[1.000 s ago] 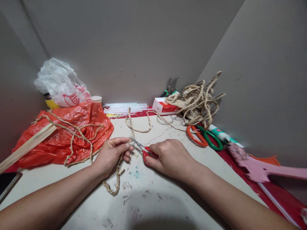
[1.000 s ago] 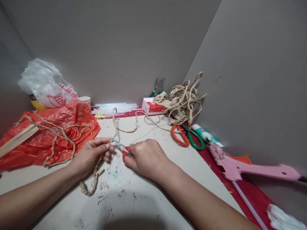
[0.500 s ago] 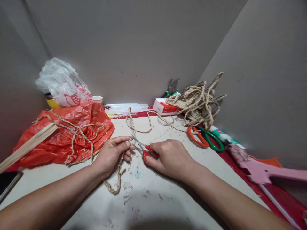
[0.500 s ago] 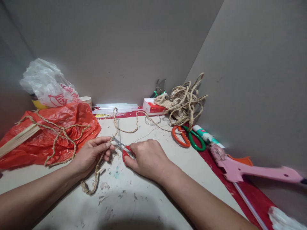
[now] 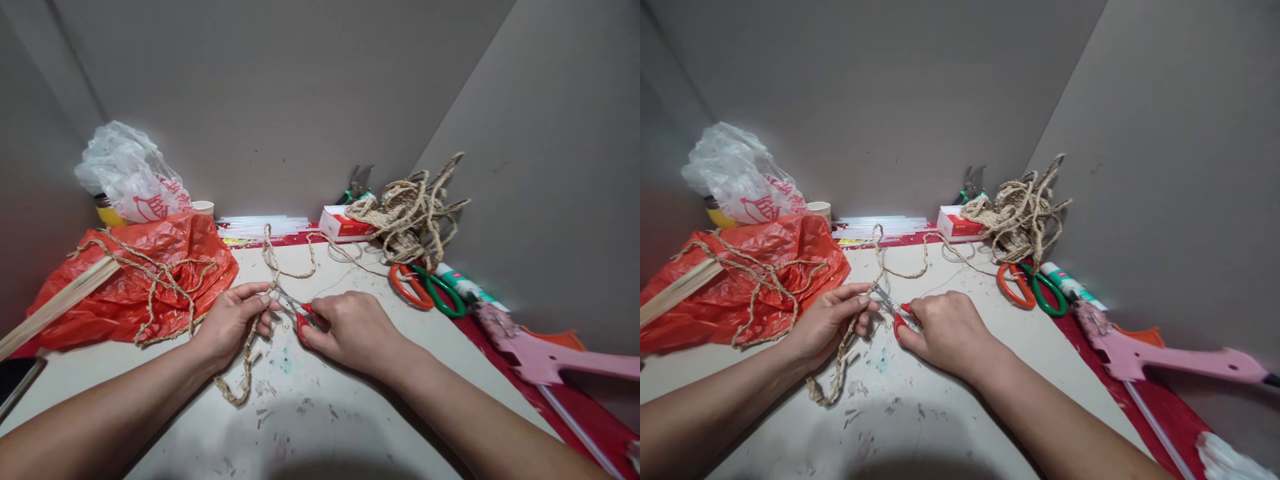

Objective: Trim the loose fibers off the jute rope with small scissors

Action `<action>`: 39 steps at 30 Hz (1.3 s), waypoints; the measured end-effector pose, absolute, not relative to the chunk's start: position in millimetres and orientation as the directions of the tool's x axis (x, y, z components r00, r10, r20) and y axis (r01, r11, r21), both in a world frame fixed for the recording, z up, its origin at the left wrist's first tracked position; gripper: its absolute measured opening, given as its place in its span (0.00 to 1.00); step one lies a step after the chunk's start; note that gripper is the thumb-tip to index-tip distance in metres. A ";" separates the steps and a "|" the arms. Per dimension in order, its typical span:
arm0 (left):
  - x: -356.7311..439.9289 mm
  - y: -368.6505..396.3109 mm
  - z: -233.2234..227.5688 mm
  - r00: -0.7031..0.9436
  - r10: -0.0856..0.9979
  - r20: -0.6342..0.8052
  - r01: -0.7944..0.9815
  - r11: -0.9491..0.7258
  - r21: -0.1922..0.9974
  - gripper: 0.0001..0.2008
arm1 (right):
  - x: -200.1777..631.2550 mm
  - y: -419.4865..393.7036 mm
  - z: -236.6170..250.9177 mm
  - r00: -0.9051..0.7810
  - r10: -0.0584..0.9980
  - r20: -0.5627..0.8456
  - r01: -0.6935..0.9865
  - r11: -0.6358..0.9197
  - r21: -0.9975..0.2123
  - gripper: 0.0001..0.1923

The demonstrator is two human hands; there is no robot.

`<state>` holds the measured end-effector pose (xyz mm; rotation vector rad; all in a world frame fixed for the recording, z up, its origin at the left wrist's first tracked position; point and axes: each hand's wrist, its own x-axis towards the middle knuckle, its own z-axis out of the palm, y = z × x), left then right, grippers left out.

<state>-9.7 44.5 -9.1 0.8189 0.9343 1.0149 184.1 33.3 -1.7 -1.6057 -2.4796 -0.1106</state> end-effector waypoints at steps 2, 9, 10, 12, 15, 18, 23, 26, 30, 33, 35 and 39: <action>-9.6 44.7 -9.3 0.237 0.939 -0.247 -0.322 0.316 0.892 0.13 | 183.6 32.9 -1.1 -0.405 0.897 0.180 0.909 0.415 -0.024 0.14; -10.7 44.8 -10.4 0.226 0.940 -0.256 -0.327 0.321 0.889 0.13 | 185.1 33.9 0.5 -0.413 0.903 0.122 0.908 0.418 -0.023 0.15; -10.9 44.8 -10.4 0.227 0.940 -0.253 -0.324 0.318 0.891 0.13 | 185.4 34.0 0.1 -0.410 0.903 0.132 0.908 0.417 -0.032 0.15; -11.2 44.6 -10.4 0.238 0.940 -0.246 -0.318 0.315 0.894 0.14 | 185.7 34.2 -1.0 -0.404 0.900 0.164 0.908 0.416 -0.049 0.15; -11.8 44.4 -10.2 0.254 0.938 -0.236 -0.312 0.311 0.898 0.15 | 185.2 33.8 -2.0 -0.372 0.903 0.213 0.918 0.392 -0.059 0.14; -12.4 44.4 -10.3 0.267 0.936 -0.230 -0.321 0.312 0.894 0.17 | 183.3 32.9 -1.0 -0.358 0.906 0.224 0.925 0.376 -0.042 0.13; -13.2 44.8 -11.2 0.278 0.931 -0.238 -0.318 0.323 0.891 0.19 | 181.7 33.0 2.5 -0.376 0.910 0.174 0.923 0.385 -0.016 0.13; -13.5 44.8 -11.1 0.274 0.933 -0.232 -0.319 0.315 0.894 0.19 | 183.7 34.3 1.1 -0.387 0.908 0.162 0.916 0.398 -0.046 0.14; -12.9 44.5 -10.5 0.288 0.930 -0.230 -0.317 0.319 0.893 0.19 | 185.1 35.3 -5.1 -0.339 0.916 0.215 0.897 0.384 -0.220 0.13; -11.6 42.9 -9.8 0.304 0.927 -0.219 -0.305 0.313 0.900 0.18 | 181.7 35.8 -8.9 -0.249 0.952 0.176 0.745 0.304 -0.593 0.13; -10.3 40.5 -9.3 0.372 0.905 -0.204 -0.285 0.321 0.903 0.18 | 178.1 36.5 -10.5 -0.225 0.971 0.077 0.505 0.184 -0.843 0.15; -7.0 33.8 -8.9 0.499 0.850 -0.165 -0.205 0.301 0.931 0.14 | 172.6 36.8 -12.3 -0.268 0.962 -0.059 0.049 -0.047 -0.998 0.15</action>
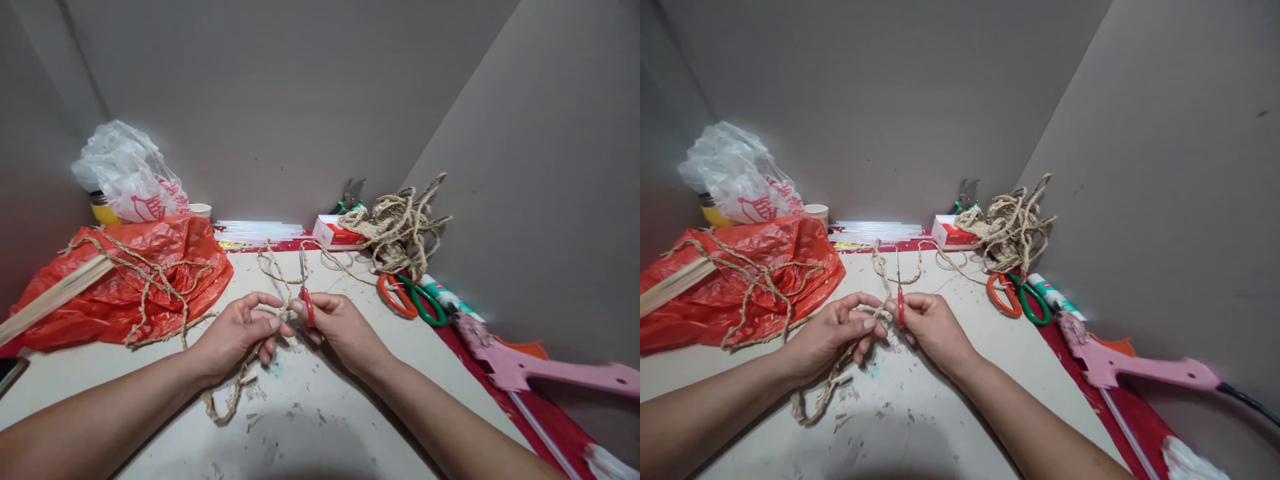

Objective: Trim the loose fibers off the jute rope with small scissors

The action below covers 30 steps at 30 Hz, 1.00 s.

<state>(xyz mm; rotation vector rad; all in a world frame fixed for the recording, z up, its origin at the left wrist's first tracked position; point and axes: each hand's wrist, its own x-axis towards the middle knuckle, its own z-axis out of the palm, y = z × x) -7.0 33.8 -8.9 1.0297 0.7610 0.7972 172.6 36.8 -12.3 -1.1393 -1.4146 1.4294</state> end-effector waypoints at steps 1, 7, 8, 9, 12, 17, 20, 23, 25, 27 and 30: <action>-6.2 32.3 -9.0 0.511 0.844 -0.164 -0.187 0.295 0.937 0.13 | 171.8 36.2 -12.0 -0.280 0.957 -0.079 -0.022 -0.089 -0.996 0.14; -3.8 28.4 -11.3 0.567 0.805 -0.177 -0.124 0.296 0.947 0.12 | 166.5 30.2 -4.8 -0.376 0.913 -0.160 -0.203 -0.250 -0.947 0.16; -3.8 28.2 -11.7 0.573 0.798 -0.185 -0.115 0.302 0.946 0.12 | 165.8 29.6 -3.8 -0.380 0.910 -0.165 -0.212 -0.260 -0.942 0.16; -3.8 28.0 -11.8 0.580 0.791 -0.195 -0.107 0.311 0.944 0.13 | 165.5 29.3 -3.2 -0.368 0.914 -0.169 -0.219 -0.262 -0.940 0.16; -3.4 27.6 -10.6 0.589 0.773 -0.234 -0.089 0.350 0.933 0.13 | 166.3 30.3 -3.5 -0.246 0.957 -0.156 -0.249 -0.218 -0.944 0.16; -2.3 28.2 -5.9 0.541 0.806 -0.241 -0.094 0.343 0.935 0.12 | 169.0 33.4 -5.8 -0.065 0.992 -0.107 -0.295 -0.122 -0.948 0.14; -3.1 28.6 -5.5 0.556 0.802 -0.220 -0.086 0.319 0.944 0.10 | 168.8 33.4 -6.1 -0.008 0.997 -0.074 -0.281 -0.073 -0.957 0.14; -3.8 27.8 -6.8 0.587 0.781 -0.214 -0.082 0.320 0.944 0.09 | 167.9 33.1 -6.7 0.004 0.998 -0.061 -0.260 -0.058 -0.964 0.14; -3.6 26.8 -7.5 0.588 0.776 -0.229 -0.097 0.349 0.932 0.10 | 167.6 33.5 -7.5 -0.006 0.998 -0.058 -0.257 -0.057 -0.965 0.14; -3.2 26.0 -7.7 0.579 0.775 -0.254 -0.113 0.385 0.916 0.13 | 168.3 34.8 -8.6 -0.023 0.998 -0.059 -0.252 -0.063 -0.966 0.15; -3.3 26.4 -7.5 0.562 0.780 -0.273 -0.156 0.425 0.892 0.14 | 171.9 37.5 -10.2 -0.045 0.998 -0.046 -0.170 -0.053 -0.984 0.15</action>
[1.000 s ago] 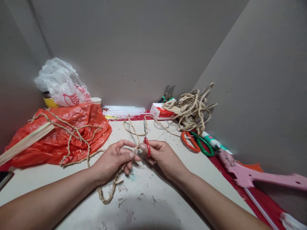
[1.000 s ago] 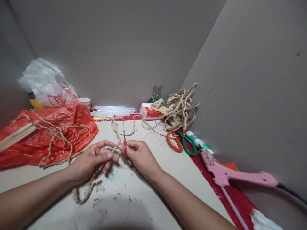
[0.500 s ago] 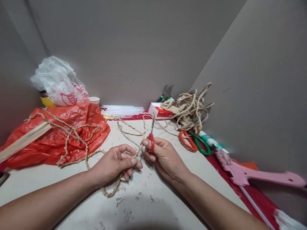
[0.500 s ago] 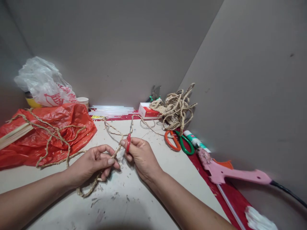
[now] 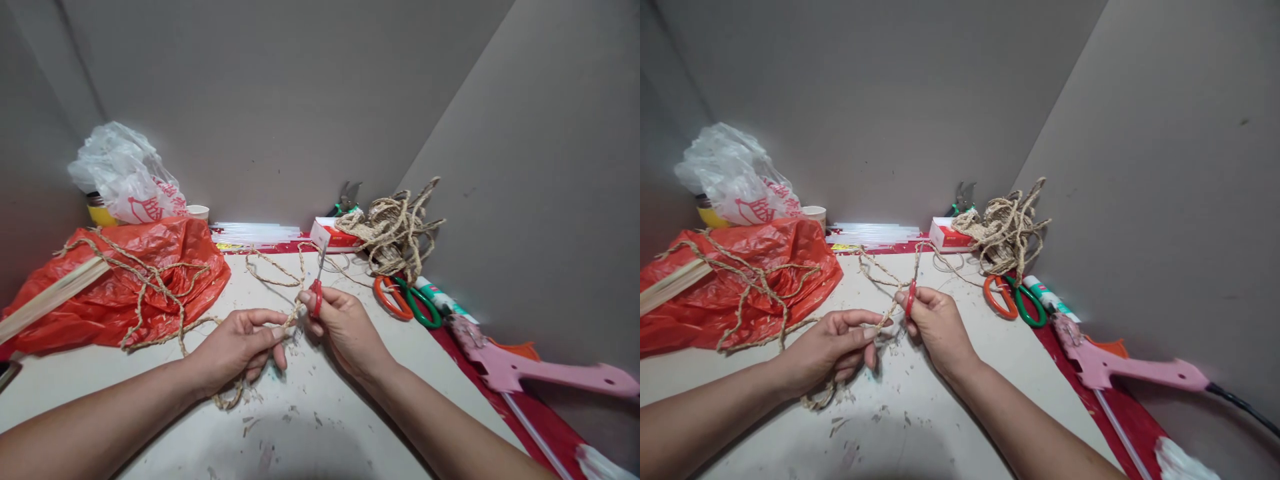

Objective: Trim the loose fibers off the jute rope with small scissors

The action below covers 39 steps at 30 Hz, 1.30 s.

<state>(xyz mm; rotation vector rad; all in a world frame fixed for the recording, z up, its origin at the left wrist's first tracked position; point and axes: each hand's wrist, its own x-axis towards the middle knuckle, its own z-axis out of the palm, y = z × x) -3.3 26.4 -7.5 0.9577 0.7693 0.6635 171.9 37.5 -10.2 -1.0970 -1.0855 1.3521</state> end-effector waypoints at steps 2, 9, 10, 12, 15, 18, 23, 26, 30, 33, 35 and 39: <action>-4.3 28.3 -7.7 0.538 0.800 -0.266 -0.209 0.432 0.877 0.13 | 175.9 38.6 -10.8 -0.031 1.000 -0.003 -0.034 -0.004 -0.999 0.16; -9.1 36.7 -8.6 0.425 0.879 -0.217 -0.373 0.388 0.843 0.11 | 185.8 36.6 -9.1 -0.249 0.894 0.373 0.751 0.422 -0.508 0.16; -9.3 37.1 -8.4 0.414 0.886 -0.210 -0.385 0.379 0.841 0.12 | 185.9 36.2 -8.4 -0.293 0.870 0.396 0.810 0.446 -0.380 0.14; -9.5 37.3 -8.0 0.403 0.893 -0.200 -0.395 0.367 0.842 0.12 | 185.8 35.2 -6.5 -0.346 0.842 0.413 0.867 0.455 -0.203 0.10; -9.4 36.9 -8.0 0.399 0.895 -0.200 -0.398 0.365 0.842 0.12 | 185.5 33.7 -3.2 -0.390 0.823 0.413 0.886 0.458 -0.075 0.09; -9.4 36.8 -8.9 0.401 0.893 -0.204 -0.404 0.372 0.836 0.11 | 185.4 32.7 -1.2 -0.415 0.816 0.402 0.890 0.455 -0.004 0.10; -10.3 37.1 -9.7 0.407 0.892 -0.199 -0.405 0.371 0.836 0.12 | 185.2 33.0 -1.7 -0.426 0.832 0.354 0.899 0.434 0.061 0.12; -10.2 37.1 -9.5 0.406 0.894 -0.191 -0.401 0.362 0.841 0.13 | 185.2 33.6 -2.6 -0.434 0.843 0.318 0.898 0.433 0.078 0.13; -9.2 37.3 -9.8 0.395 0.895 -0.209 -0.382 0.367 0.848 0.13 | 185.8 34.5 -3.2 -0.439 0.850 0.292 0.897 0.433 0.089 0.14; -8.9 37.4 -10.1 0.381 0.897 -0.224 -0.367 0.369 0.854 0.14 | 186.7 35.2 -3.6 -0.449 0.851 0.271 0.893 0.440 0.098 0.15; -9.0 37.3 -10.1 0.376 0.899 -0.224 -0.363 0.365 0.857 0.14 | 187.0 35.1 -3.6 -0.455 0.851 0.262 0.890 0.442 0.109 0.14; -9.2 37.2 -9.3 0.378 0.898 -0.224 -0.364 0.367 0.856 0.12 | 186.8 34.1 -3.1 -0.462 0.845 0.268 0.887 0.437 0.152 0.14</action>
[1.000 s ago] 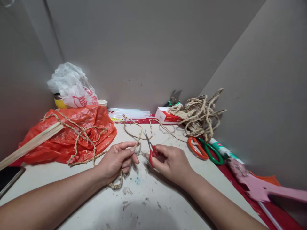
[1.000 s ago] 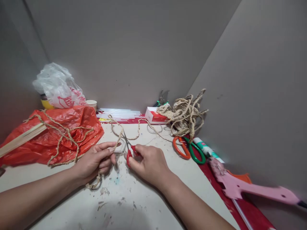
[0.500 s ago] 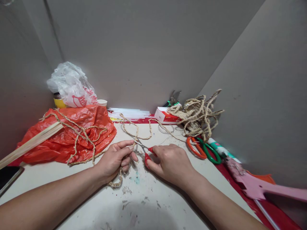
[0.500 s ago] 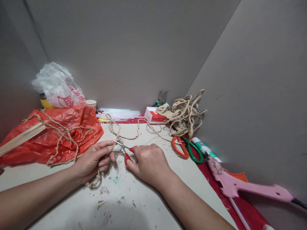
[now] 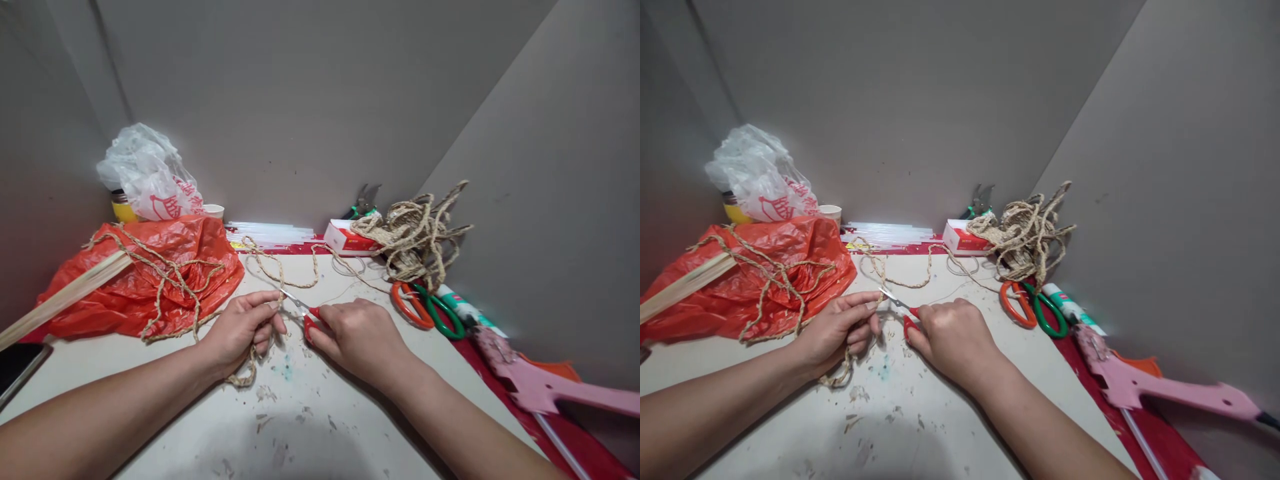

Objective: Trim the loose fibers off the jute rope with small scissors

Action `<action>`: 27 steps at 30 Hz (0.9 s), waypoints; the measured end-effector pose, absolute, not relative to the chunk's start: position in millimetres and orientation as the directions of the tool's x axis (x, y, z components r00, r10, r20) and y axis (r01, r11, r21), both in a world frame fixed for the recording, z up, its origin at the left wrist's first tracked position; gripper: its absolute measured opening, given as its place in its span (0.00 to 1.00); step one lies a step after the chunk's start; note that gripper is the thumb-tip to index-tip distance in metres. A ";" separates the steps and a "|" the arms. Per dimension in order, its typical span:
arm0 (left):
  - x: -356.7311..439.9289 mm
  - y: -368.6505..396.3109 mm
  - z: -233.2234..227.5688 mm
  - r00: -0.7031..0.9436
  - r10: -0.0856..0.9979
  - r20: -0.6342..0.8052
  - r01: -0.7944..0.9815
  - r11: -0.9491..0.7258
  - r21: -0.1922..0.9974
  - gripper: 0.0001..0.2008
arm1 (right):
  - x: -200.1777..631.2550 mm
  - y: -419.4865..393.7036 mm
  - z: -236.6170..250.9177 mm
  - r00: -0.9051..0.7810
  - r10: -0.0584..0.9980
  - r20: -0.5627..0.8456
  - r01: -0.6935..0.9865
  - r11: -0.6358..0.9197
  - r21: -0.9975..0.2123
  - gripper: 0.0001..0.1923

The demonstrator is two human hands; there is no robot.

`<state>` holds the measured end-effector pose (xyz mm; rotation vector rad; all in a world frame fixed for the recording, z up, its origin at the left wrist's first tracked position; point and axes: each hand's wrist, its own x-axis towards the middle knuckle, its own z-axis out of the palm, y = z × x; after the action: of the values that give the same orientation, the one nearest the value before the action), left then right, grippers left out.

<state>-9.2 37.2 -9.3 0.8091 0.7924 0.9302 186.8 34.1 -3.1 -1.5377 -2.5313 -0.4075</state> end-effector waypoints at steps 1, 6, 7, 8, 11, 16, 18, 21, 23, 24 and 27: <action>-9.2 37.2 -8.9 0.374 0.900 -0.226 -0.366 0.366 0.856 0.11 | 186.7 33.9 -3.0 -0.466 0.842 0.271 0.885 0.438 0.160 0.15; -8.8 37.7 -7.4 0.355 0.907 -0.225 -0.377 0.359 0.854 0.11 | 187.0 34.3 -3.4 -0.476 0.833 0.283 0.879 0.441 0.180 0.15; -8.9 37.9 -7.1 0.356 0.907 -0.224 -0.380 0.359 0.852 0.11 | 187.0 34.5 -3.4 -0.477 0.834 0.279 0.879 0.443 0.179 0.15; -9.0 38.0 -6.7 0.356 0.907 -0.224 -0.384 0.361 0.850 0.11 | 187.0 34.6 -3.4 -0.476 0.836 0.273 0.879 0.443 0.175 0.15; -9.4 38.1 -5.7 0.357 0.905 -0.229 -0.397 0.370 0.840 0.11 | 186.6 34.9 -3.3 -0.468 0.847 0.252 0.884 0.442 0.153 0.16; -10.3 38.5 -7.0 0.349 0.904 -0.246 -0.398 0.380 0.835 0.12 | 187.6 35.8 -4.9 -0.453 0.859 0.238 0.892 0.441 0.105 0.16; -10.6 39.0 -8.5 0.350 0.905 -0.241 -0.402 0.378 0.834 0.12 | 188.5 36.3 -5.7 -0.455 0.859 0.236 0.890 0.446 0.091 0.16; -10.8 39.5 -9.1 0.355 0.902 -0.245 -0.399 0.383 0.833 0.12 | 189.6 36.9 -5.9 -0.457 0.858 0.235 0.889 0.450 0.083 0.15; -10.7 39.6 -8.2 0.353 0.901 -0.251 -0.394 0.386 0.834 0.11 | 189.8 37.0 -5.6 -0.452 0.859 0.239 0.891 0.449 0.072 0.15; -10.6 39.7 -7.6 0.351 0.902 -0.251 -0.395 0.386 0.834 0.11 | 189.7 37.0 -5.6 -0.448 0.861 0.242 0.892 0.448 0.058 0.15; -10.6 40.6 -7.0 0.342 0.909 -0.238 -0.403 0.371 0.837 0.12 | 189.4 37.3 -6.9 -0.423 0.870 0.253 0.898 0.440 -0.015 0.14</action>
<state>-10.6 40.6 -7.0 0.7576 0.8017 0.9675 189.4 37.3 -6.9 -1.5424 -2.4692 -0.1786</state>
